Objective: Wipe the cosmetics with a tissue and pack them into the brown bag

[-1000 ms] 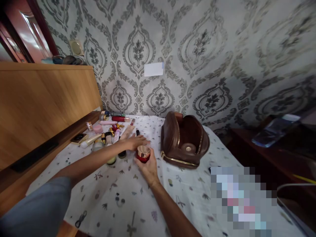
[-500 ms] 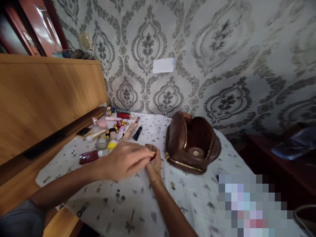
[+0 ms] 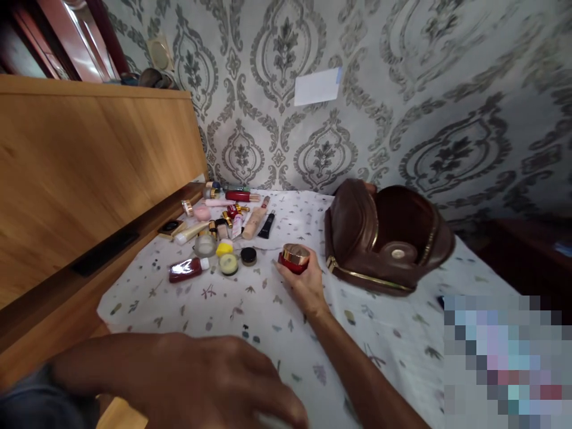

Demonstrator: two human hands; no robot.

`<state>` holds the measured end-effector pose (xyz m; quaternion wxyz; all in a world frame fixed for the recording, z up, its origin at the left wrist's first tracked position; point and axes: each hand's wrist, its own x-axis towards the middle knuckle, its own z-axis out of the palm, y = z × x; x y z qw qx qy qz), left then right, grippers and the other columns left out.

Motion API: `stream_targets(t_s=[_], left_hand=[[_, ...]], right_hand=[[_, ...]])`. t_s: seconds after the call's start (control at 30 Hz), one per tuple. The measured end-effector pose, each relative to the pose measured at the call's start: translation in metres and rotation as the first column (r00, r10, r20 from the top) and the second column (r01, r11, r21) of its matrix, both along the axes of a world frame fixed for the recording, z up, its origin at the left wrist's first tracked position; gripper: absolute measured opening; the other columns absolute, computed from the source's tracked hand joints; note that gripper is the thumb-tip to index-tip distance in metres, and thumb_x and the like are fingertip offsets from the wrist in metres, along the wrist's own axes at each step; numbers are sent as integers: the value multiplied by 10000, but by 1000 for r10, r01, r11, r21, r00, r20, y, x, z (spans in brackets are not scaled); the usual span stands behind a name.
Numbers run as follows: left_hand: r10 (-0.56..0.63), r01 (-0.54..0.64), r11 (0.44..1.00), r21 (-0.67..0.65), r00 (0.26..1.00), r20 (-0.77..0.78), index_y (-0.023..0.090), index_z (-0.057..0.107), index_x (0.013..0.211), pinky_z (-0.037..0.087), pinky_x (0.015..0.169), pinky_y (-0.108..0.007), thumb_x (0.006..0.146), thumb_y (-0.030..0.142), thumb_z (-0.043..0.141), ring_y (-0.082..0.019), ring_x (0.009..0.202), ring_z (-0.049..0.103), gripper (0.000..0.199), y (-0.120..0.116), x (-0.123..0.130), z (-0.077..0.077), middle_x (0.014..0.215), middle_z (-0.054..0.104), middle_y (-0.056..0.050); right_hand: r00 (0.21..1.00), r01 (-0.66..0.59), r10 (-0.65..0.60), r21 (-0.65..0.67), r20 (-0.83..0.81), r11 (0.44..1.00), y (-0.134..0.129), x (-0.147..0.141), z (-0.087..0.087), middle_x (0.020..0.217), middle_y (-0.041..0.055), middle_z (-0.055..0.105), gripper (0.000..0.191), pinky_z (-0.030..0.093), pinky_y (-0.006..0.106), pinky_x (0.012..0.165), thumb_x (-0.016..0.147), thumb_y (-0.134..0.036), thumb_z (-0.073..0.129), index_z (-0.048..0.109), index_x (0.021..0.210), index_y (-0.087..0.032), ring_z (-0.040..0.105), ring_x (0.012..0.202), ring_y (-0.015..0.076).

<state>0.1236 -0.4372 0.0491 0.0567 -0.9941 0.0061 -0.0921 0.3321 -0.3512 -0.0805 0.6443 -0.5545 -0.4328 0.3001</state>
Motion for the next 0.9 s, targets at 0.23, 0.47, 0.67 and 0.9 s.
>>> stream_targets(t_s=[0.23, 0.47, 0.67, 0.9], left_hand=[[536, -533, 844, -63, 831, 152, 240, 515, 1355, 503, 1008, -461, 1011, 216, 387, -264, 1192, 589, 368, 85, -71, -39, 1262, 637, -97], [854, -768, 498, -402, 515, 74, 197, 373, 1455, 391, 1146, -464, 962, 324, 471, -294, 1372, 459, 519, 170, -117, -86, 1466, 500, -141], [816, -677, 524, -517, 573, 76, 193, 305, 1496, 313, 1203, -435, 912, 233, 451, -258, 1450, 373, 603, 188, -105, -92, 1582, 392, -119], [816, -780, 517, -352, 573, -70, 250, 410, 1443, 422, 1082, -448, 902, 531, 541, -332, 1310, 502, 624, 147, -129, -59, 1467, 486, -123]], right_hand=[[999, -42, 42, 6, -14, 999, 1, -1, 2, 1066, 81, 690, 701, 507, 453, 958, 539, -494, 858, 554, 1104, -213, 647, 990, 267], [999, -47, 47, 31, 7, 998, 3, 1, -3, 1052, 86, 712, 698, 543, 436, 902, 571, -526, 861, 562, 1121, -217, 667, 962, 270], [999, -52, 52, 2, -10, 999, 2, 0, 0, 1065, 94, 714, 716, 532, 446, 931, 552, -500, 872, 554, 1123, -208, 666, 978, 276], [997, -67, 67, -2, -28, 998, 0, -1, 1, 1088, 92, 700, 700, 522, 437, 953, 565, -485, 856, 536, 1127, -217, 657, 1012, 277]])
